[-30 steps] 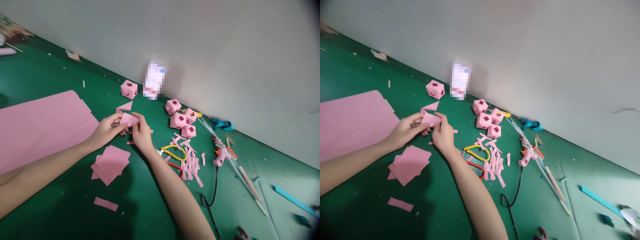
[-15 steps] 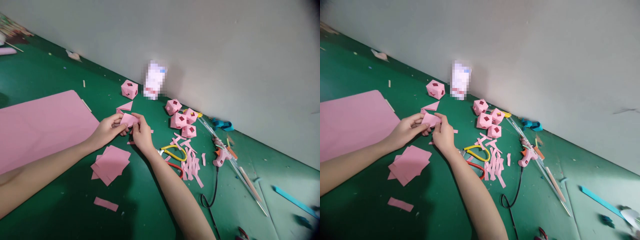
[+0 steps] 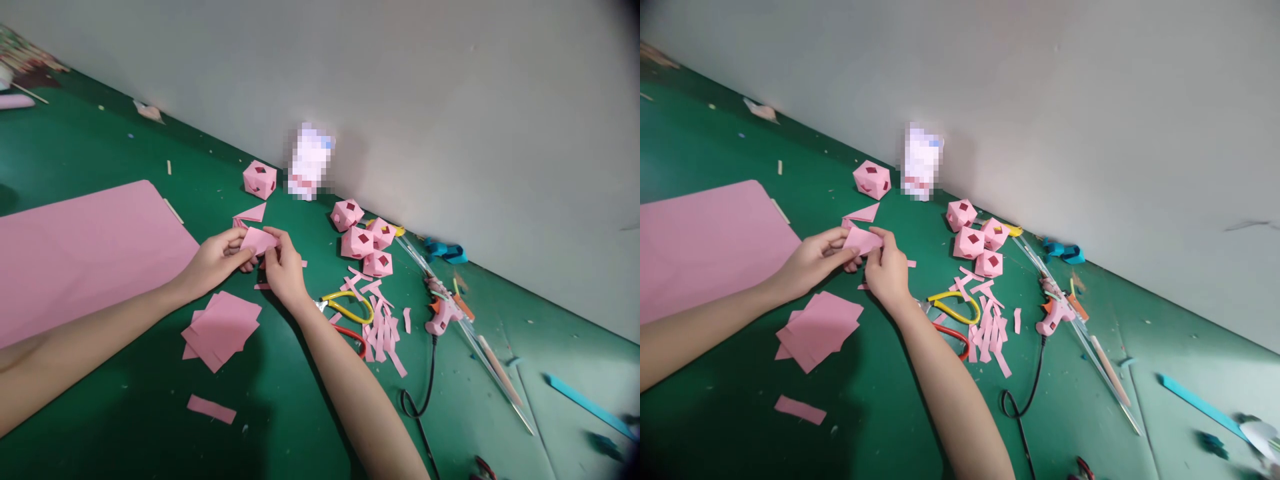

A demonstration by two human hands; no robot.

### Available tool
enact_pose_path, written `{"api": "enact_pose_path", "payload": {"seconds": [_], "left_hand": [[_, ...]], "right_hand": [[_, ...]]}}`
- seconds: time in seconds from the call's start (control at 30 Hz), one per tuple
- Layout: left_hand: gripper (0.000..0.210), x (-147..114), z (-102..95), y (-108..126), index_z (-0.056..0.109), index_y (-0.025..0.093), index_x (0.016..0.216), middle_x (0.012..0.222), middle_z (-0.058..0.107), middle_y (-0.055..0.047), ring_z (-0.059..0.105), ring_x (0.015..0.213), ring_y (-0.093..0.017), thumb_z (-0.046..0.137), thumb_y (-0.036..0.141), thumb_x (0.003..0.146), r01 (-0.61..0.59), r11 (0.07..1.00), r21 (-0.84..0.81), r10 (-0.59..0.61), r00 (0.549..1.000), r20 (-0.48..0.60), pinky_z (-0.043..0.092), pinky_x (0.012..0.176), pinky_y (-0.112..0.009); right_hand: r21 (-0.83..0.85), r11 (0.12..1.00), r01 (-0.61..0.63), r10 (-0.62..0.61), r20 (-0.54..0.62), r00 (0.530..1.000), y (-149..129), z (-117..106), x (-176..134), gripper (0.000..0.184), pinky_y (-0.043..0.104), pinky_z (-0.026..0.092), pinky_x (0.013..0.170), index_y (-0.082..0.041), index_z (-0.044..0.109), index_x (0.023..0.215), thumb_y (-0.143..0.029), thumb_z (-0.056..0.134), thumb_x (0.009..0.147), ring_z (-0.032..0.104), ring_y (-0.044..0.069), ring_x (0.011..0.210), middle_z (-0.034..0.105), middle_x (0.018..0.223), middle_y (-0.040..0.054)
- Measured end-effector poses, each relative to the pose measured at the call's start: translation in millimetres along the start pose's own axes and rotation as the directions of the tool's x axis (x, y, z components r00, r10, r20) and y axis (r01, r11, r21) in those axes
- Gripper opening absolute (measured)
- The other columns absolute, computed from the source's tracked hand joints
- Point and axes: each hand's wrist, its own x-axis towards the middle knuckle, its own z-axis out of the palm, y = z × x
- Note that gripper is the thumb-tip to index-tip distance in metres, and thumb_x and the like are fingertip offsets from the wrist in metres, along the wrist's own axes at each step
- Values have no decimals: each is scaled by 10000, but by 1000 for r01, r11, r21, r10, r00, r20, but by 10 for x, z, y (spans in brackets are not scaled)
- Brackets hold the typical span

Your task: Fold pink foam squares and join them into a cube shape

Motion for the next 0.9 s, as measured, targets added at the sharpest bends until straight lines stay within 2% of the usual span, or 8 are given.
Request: {"api": "enact_pose_path", "payload": {"seconds": [0.47,0.9], "left_hand": [[320,9,-4,-20,639,192,1067,840,724,-42,676,684,-170,652,425,847,-4,1000,26,4,1000,11,577,681,-304],[311,7,-5,-24,624,188,977,819,713,-37,691,724,-194,656,461,831,3,996,86,-5,1000,23,583,703,-325]], "right_hand": [[22,1000,-6,5,4,1000,7,4,2,445,233,438,597,-211,517,1325,-140,360,914,543,125,559,575,672,-38],[-47,999,9,-10,-23,1000,-12,22,8,447,259,485,654,-208,522,1311,-122,388,893,546,139,568,560,660,-39]]}}
